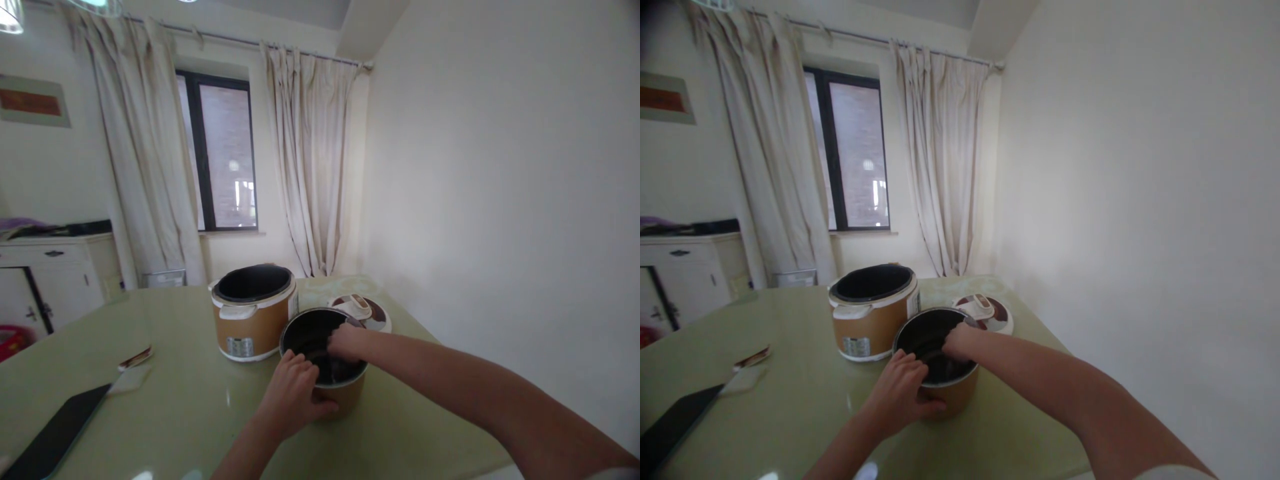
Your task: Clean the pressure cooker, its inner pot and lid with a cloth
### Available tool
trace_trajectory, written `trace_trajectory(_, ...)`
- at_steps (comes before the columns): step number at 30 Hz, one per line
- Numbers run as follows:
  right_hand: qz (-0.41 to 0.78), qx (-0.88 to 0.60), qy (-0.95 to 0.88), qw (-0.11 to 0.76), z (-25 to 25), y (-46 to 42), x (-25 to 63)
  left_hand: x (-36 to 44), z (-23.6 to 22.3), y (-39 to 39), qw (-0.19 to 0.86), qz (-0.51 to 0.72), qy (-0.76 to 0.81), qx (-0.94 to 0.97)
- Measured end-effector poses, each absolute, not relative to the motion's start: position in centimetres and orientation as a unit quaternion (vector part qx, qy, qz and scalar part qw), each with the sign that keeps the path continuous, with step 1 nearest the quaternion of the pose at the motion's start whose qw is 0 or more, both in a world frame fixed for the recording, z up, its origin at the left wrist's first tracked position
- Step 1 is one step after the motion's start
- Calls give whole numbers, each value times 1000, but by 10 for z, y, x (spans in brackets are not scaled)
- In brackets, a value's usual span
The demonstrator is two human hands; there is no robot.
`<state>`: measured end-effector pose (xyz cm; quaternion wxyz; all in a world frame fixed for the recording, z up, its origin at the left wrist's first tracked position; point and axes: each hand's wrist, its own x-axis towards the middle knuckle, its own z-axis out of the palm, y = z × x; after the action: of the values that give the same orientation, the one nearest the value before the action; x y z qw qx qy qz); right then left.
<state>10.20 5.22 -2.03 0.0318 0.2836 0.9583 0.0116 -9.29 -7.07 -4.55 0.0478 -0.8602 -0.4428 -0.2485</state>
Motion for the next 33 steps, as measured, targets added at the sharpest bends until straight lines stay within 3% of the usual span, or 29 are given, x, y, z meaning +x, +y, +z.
trace_trajectory(4, 111, 206, 968, 93, -8, 67, 92, -92, -45, -71, 44, -261, -438, -859)
trace_trajectory(10, 129, 58, 982, 122, 8, 80, 63, -90, -37, -74, 47, -234, -447, -862)
trace_trajectory(14, 118, 206, 965, 111, 10, 63, 83, -89, -35, -76, 67, -222, -452, -861)
trace_trajectory(18, 21, 415, 893, 173, 11, 44, 94, -89, -34, -76, 67, -212, -456, -862)
trace_trajectory(23, -143, 427, 857, 250, 20, 40, 80, -89, -29, -79, 59, -193, -468, -860)
trace_trajectory(30, -318, 432, 834, 132, 24, 18, 74, -92, -36, -89, 47, -297, -461, -835)
trace_trajectory(33, -443, 438, 782, 17, 19, 10, 82, -102, -52, -82, 53, -390, -439, -807)
